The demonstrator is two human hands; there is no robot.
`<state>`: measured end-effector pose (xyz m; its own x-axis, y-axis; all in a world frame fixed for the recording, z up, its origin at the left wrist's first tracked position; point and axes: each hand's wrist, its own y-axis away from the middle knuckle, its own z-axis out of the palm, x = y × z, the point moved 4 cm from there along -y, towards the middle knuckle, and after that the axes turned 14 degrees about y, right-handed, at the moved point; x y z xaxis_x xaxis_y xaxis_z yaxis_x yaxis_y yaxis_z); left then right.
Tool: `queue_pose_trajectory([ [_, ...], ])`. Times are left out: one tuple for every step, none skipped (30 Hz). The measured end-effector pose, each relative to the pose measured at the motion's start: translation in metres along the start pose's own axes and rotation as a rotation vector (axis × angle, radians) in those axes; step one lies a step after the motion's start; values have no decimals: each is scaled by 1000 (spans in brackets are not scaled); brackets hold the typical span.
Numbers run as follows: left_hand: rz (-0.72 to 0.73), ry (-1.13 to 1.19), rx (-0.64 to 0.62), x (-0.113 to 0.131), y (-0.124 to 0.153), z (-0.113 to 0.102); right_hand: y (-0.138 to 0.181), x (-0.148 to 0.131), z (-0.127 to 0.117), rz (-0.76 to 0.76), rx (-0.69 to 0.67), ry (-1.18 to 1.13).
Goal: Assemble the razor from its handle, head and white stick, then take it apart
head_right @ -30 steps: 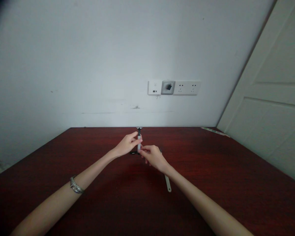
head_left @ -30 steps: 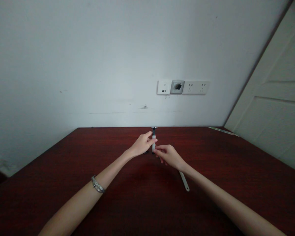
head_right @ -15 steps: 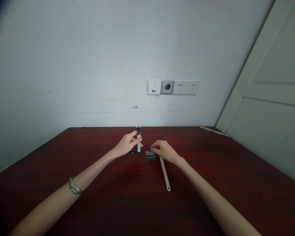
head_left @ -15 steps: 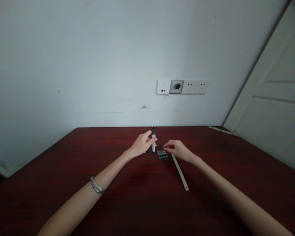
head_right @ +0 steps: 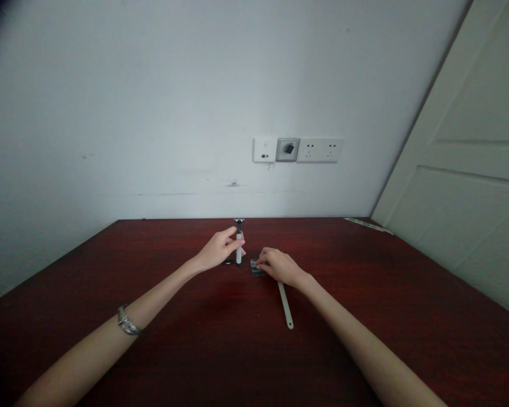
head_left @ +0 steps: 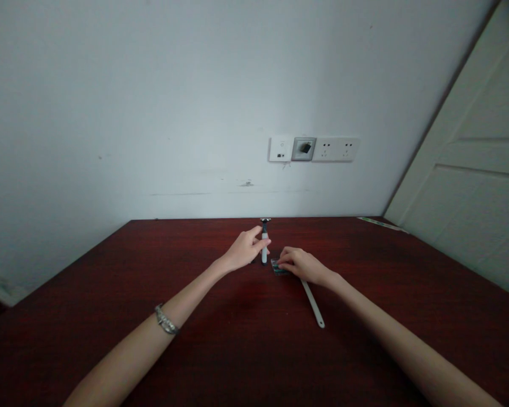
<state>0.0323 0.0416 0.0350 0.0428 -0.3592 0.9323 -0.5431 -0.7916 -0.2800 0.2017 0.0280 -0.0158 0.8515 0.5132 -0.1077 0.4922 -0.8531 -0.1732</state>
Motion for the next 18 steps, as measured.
queue_pose_trajectory([
  [-2, -7, -1, 0, 0, 0, 0, 0, 0, -2, -3, 4],
  [-3, -11, -1, -1, 0, 0, 0, 0, 0, -3, -4, 7],
  [-2, -13, -1, -1, -1, -1, 0, 0, 0, -3, -5, 8],
  [0, -14, 0, -2, -1, -1, 0, -1, 0, -3, -5, 11],
  [3, -15, 2, -2, -1, -1, 1, -1, -1, -3, -4, 15],
  [6, -14, 4, -2, -2, -2, 1, -1, -1, -3, -4, 22],
  [8, -13, 5, -1, -2, -2, 1, -1, -2, -2, -3, 30],
  [9, -11, 7, -1, -2, -2, 1, -1, -2, -4, -3, 38],
  [9, -9, 7, -1, -2, -3, 1, -2, -2, -7, -4, 47],
  [10, -8, 9, -1, -2, -3, 1, -2, -3, -12, -4, 56],
  [11, -9, 11, 0, -2, -3, 2, -2, -3, -19, -4, 65],
  [13, -9, 13, 0, -2, -4, 2, -3, -2, -27, -3, 75],
  [14, -9, 15, 0, -2, -4, 2, -3, -3, -35, 0, 85],
  [16, -8, 15, -1, -2, -4, 2, -3, -3, -41, 2, 93],
  [17, -5, 14, -1, -3, -4, 2, -4, -3, -46, 3, 100],
  [17, -2, 13, -2, -3, -5, 2, -4, -3, -48, 2, 104],
  [16, 1, 13, -2, -3, -5, 2, -4, -4, -49, -1, 106],
  [16, 4, 15, -3, -3, -6, 2, -4, -4, -50, -5, 106],
])
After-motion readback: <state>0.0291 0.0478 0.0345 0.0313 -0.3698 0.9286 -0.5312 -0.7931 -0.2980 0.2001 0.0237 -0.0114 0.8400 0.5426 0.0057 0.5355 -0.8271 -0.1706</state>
